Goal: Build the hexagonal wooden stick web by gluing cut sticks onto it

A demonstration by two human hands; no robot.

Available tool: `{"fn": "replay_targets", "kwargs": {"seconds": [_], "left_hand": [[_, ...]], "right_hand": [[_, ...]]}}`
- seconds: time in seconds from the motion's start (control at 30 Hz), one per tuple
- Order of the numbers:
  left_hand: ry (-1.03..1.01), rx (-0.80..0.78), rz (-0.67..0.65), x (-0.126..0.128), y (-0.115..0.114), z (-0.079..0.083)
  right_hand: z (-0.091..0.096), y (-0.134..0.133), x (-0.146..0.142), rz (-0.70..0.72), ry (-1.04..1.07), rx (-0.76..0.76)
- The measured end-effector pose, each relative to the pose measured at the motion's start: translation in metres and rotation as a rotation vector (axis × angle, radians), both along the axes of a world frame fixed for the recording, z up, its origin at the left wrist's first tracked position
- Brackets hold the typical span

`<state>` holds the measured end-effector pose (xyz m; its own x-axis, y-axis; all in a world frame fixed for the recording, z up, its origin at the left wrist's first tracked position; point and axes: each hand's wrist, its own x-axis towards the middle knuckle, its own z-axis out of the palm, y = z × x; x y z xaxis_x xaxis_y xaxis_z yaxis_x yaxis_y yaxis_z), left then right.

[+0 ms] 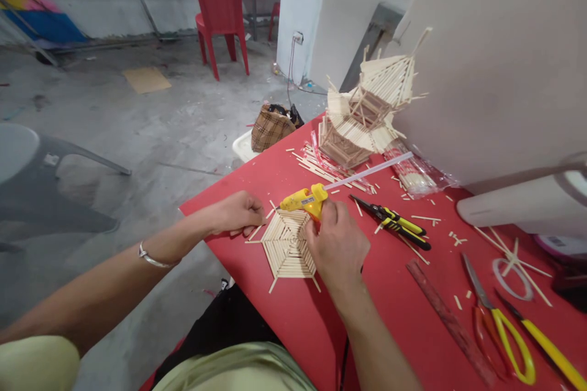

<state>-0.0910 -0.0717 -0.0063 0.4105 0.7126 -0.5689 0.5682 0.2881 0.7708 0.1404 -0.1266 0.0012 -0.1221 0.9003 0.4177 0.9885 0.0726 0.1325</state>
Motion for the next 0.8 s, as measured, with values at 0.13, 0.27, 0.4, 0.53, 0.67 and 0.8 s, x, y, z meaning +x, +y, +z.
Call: {"fn": "replay_targets", "kwargs": {"seconds": [0.13,0.27,0.4,0.53,0.67,0.8], "left_hand": [[-0.005,-0.005,-0.009,0.0003,0.0011,0.0003],[0.003,0.000,-0.029,0.0008,0.0023,0.0002],[0.006,0.001,-0.037,0.0012,0.0024,0.0005],[0.010,0.007,-0.035,0.0015,0.0017,0.0035],[0.004,0.010,-0.033,0.0020,0.0016,0.0044],[-0.003,0.008,-0.033,0.0021,0.0017,0.0031]], "right_hand": [[-0.0011,0.0000,-0.0005,0.002,-0.023,0.015],[-0.0012,-0.0006,-0.0010,0.007,-0.041,0.016],[-0.0015,-0.0004,-0.0011,0.013,-0.032,0.013],[-0.0023,-0.0005,-0.0006,0.020,-0.021,0.007],[-0.0021,-0.0016,-0.0005,0.036,-0.019,0.017],[-0.0016,-0.0018,-0.0008,0.033,-0.019,0.020]]}}
